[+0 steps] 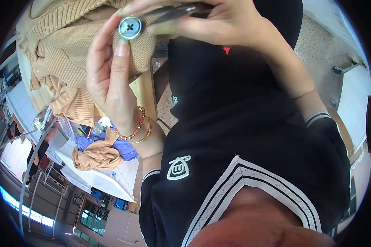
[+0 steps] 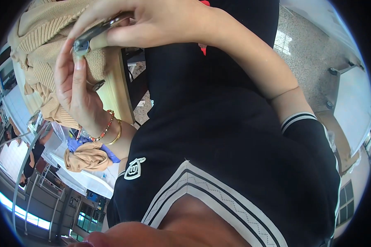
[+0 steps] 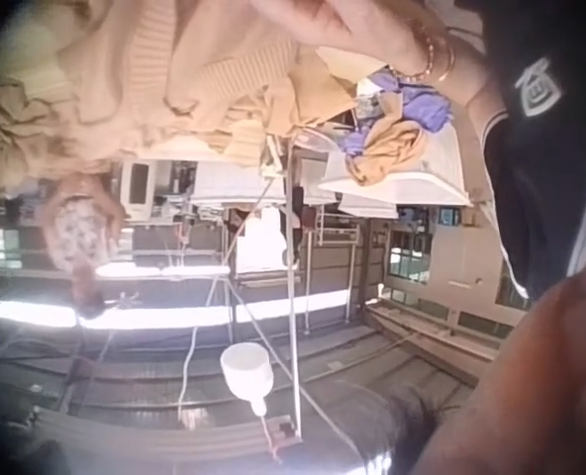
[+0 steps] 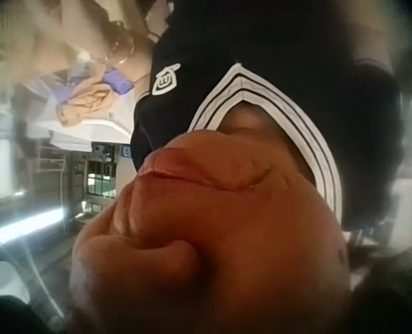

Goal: Trimming loose threads and cleaning a tan cardigan using small thread snips.

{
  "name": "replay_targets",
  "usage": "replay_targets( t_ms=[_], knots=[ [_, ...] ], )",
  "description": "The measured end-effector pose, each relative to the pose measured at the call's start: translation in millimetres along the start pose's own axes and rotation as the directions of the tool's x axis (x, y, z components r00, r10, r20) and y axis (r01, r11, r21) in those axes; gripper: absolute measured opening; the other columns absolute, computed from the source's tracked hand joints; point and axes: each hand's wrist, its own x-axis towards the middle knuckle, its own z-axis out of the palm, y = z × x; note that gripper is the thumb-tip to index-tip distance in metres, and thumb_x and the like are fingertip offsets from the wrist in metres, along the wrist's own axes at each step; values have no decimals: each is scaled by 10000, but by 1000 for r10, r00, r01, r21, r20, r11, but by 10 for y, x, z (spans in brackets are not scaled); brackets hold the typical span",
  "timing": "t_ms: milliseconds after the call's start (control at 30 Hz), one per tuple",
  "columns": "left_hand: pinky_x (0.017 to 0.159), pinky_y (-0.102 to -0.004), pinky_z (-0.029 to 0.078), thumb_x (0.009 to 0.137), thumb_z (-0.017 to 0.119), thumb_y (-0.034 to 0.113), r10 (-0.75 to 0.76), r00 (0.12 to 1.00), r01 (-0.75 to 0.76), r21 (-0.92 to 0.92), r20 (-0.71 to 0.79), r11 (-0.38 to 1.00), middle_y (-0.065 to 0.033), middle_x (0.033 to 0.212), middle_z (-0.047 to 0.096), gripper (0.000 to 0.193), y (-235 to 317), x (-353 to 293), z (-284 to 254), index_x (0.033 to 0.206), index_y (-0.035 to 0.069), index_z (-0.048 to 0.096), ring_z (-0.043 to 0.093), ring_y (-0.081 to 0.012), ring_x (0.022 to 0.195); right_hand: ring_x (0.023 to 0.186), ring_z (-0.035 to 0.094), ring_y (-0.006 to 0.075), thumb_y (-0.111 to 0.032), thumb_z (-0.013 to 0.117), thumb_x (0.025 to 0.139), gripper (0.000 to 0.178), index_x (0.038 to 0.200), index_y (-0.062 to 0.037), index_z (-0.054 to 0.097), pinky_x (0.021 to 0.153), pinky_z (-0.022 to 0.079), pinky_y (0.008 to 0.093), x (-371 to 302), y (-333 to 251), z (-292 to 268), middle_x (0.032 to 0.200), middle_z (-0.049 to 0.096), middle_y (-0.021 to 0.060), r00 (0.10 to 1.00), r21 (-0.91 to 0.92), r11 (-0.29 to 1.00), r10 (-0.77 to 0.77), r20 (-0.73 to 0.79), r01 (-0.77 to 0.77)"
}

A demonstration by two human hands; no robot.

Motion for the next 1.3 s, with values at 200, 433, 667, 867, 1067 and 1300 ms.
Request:
replay_targets(
  t_ms=[200,433,667,867,1067,1300],
  knots=[
    [895,-212,424,941,503,-41,6,998,-16,-135,-67,991,-167,1161,622,278,-7,-2,3,1216,-78,497,582,-128,1038,673,621,229,21,667,746,339,1069,-74,711,573,464,304,112,-55,53,763,628,93,971,-459,886,164,172,-68],
    [865,-217,457,873,655,-64,67,988,-54,96,-142,994,-126,1108,606,333,-74,-49,41,1176,-54,516,593,-132,995,697,649,242,41,643,747,262,996,-16,701,605,489,317,155,-89,185,779,658,128,940,-602,772,327,102,-203],
    [621,-145,431,850,731,2,201,957,-119,349,-208,929,-57,1024,601,142,-88,-7,37,983,-3,682,564,-52,797,689,651,241,69,596,734,270,977,6,696,616,497,317,217,-188,189,779,661,149,930,-587,779,349,111,-222],
    [541,-151,369,860,719,4,375,912,-247,504,-168,828,-60,1031,610,76,-123,23,36,935,14,714,495,-9,704,686,654,244,56,598,753,231,958,16,696,622,499,307,248,-188,209,782,666,158,914,-608,759,385,129,-234],
    [672,-184,478,923,633,-4,293,940,-240,274,-174,931,-147,1103,640,75,-157,35,100,983,-49,632,591,-74,819,698,650,249,-46,663,813,167,964,20,690,627,497,308,207,-95,231,795,667,160,844,-602,697,531,71,-388],
    [895,-283,505,962,570,-3,257,941,-220,177,-222,959,-198,1082,647,107,-195,57,51,1040,-75,564,624,-176,974,788,624,281,-197,686,860,270,1061,-23,638,631,488,336,27,-118,18,891,611,128,992,-395,913,123,27,-103]
  ],
)
